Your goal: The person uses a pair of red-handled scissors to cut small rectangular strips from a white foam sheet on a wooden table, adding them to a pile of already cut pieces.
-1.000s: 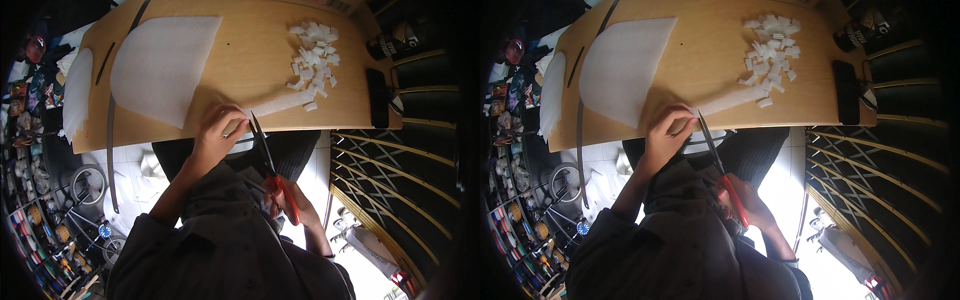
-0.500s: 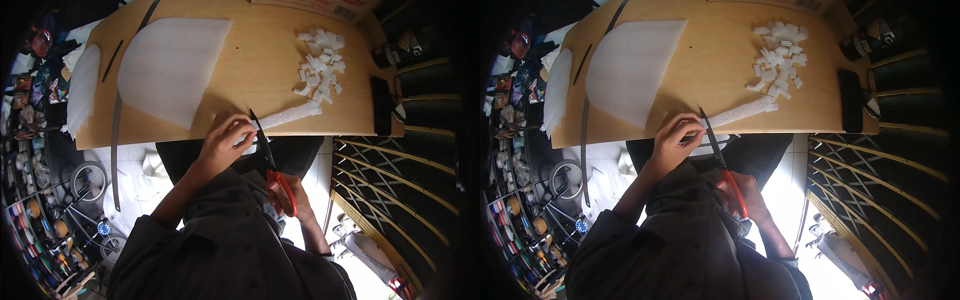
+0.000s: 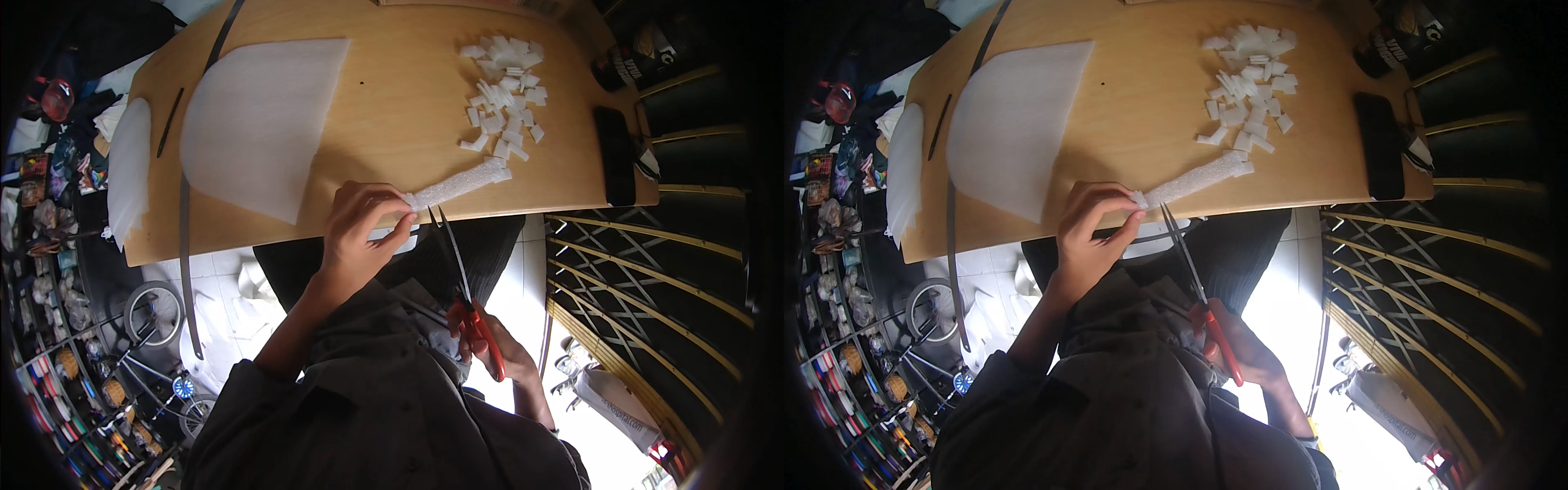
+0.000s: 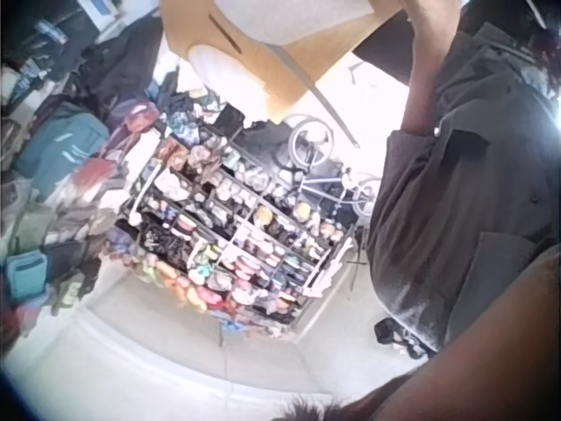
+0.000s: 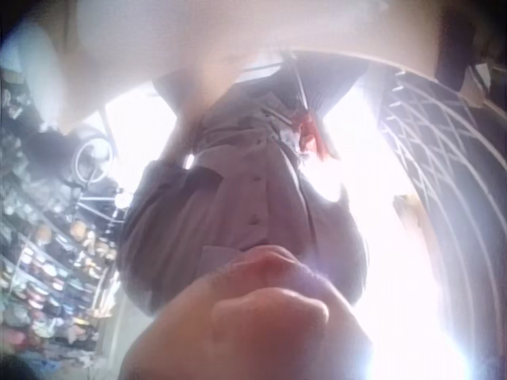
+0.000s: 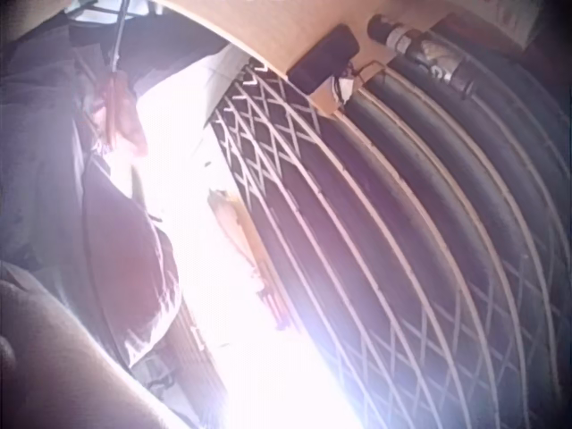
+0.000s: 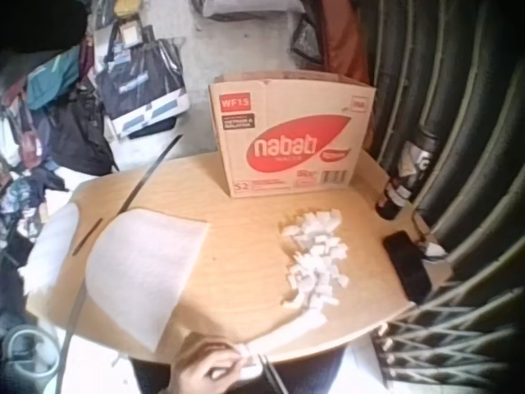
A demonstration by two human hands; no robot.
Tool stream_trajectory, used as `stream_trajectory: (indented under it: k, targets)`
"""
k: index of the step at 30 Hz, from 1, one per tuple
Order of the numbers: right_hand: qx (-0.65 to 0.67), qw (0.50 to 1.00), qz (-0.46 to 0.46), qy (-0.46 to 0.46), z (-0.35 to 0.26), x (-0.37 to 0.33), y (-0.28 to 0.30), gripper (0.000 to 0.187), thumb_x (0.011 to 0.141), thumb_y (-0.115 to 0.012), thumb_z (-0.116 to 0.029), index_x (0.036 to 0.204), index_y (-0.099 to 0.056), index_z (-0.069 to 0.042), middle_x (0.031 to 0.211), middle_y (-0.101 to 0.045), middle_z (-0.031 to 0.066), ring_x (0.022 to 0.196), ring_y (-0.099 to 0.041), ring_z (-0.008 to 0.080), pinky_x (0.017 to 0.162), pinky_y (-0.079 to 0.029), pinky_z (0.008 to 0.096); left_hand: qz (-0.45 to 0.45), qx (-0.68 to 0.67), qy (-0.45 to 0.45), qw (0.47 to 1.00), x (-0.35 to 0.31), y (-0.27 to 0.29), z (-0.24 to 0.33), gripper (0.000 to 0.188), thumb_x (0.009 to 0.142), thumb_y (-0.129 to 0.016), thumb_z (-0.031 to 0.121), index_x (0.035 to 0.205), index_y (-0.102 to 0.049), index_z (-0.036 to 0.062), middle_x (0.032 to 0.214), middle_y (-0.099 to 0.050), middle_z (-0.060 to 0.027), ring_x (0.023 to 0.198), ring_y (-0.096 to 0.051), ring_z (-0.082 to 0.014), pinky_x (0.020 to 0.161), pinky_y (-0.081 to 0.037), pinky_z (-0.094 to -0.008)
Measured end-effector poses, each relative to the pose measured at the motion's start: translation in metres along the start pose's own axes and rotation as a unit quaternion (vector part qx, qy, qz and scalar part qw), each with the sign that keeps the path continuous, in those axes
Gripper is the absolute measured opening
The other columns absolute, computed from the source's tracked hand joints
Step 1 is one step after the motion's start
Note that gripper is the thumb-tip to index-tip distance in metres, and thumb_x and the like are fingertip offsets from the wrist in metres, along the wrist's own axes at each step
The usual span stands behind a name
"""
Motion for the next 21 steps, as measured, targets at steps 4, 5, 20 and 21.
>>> stream_trajectory:
  k: [4, 5, 20, 21]
  targets:
    - [-0.026, 0.999, 0.03, -0.015, 0.009, -0.009, 0.008, 0.054, 0.094, -0.063, -0.044, 0.121, -0.051, 0.001, 0.092, -0.058, 0.0088, 0.075, -0.06, 0.0202, 0.07, -0.048, 0.0345, -0.052, 0.035, -0.027, 0.998, -0.004, -0.011, -0.006, 0.027, 0.071, -0.078, -0.002, 0.091, -0.064, 0.0103, 0.093, -0.067, -0.0025, 0.086, -0.061, -0.0249, 0.079, -0.045, -0.0391]
    - [-0.025, 0.999, 0.038, -0.022, 0.01, -0.01, 0.007, 0.054, 0.095, -0.062, -0.045, 0.121, -0.051, 0.001, 0.091, -0.059, 0.0087, 0.076, -0.06, 0.02, 0.07, -0.048, 0.0343, -0.062, 0.044, -0.031, 0.997, -0.005, -0.013, -0.008, 0.028, 0.072, -0.078, -0.002, 0.092, -0.063, 0.0103, 0.094, -0.066, -0.0026, 0.087, -0.06, -0.025, 0.079, -0.045, -0.0396]
    - [-0.049, 0.998, 0.04, 0.002, -0.007, 0.012, 0.0, 0.074, 0.092, -0.055, -0.067, 0.114, -0.054, 0.003, 0.071, -0.062, 0.0109, 0.059, -0.065, 0.0214, 0.057, -0.05, 0.0339, -0.011, -0.018, 0.003, 1.0, -0.007, -0.012, -0.012, 0.029, 0.068, -0.077, -0.01, 0.09, -0.065, 0.0063, 0.091, -0.067, -0.0076, 0.081, -0.063, -0.0271, 0.071, -0.051, -0.0365]
    - [-0.043, 0.998, 0.037, -0.006, -0.007, 0.014, -0.001, 0.074, 0.092, -0.054, -0.068, 0.112, -0.054, 0.003, 0.069, -0.062, 0.0102, 0.055, -0.063, 0.0203, 0.055, -0.05, 0.0332, -0.018, -0.015, -0.005, 1.0, -0.006, -0.011, -0.01, 0.029, 0.068, -0.077, -0.009, 0.09, -0.065, 0.0063, 0.092, -0.067, -0.0076, 0.082, -0.063, -0.0268, 0.071, -0.051, -0.0365]
Point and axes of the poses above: each hand's wrist, its own x-axis towards the middle knuckle, its own y-axis out of the back of the hand, z = x × y, the point moved 4 cm from there along x, towards the middle knuckle
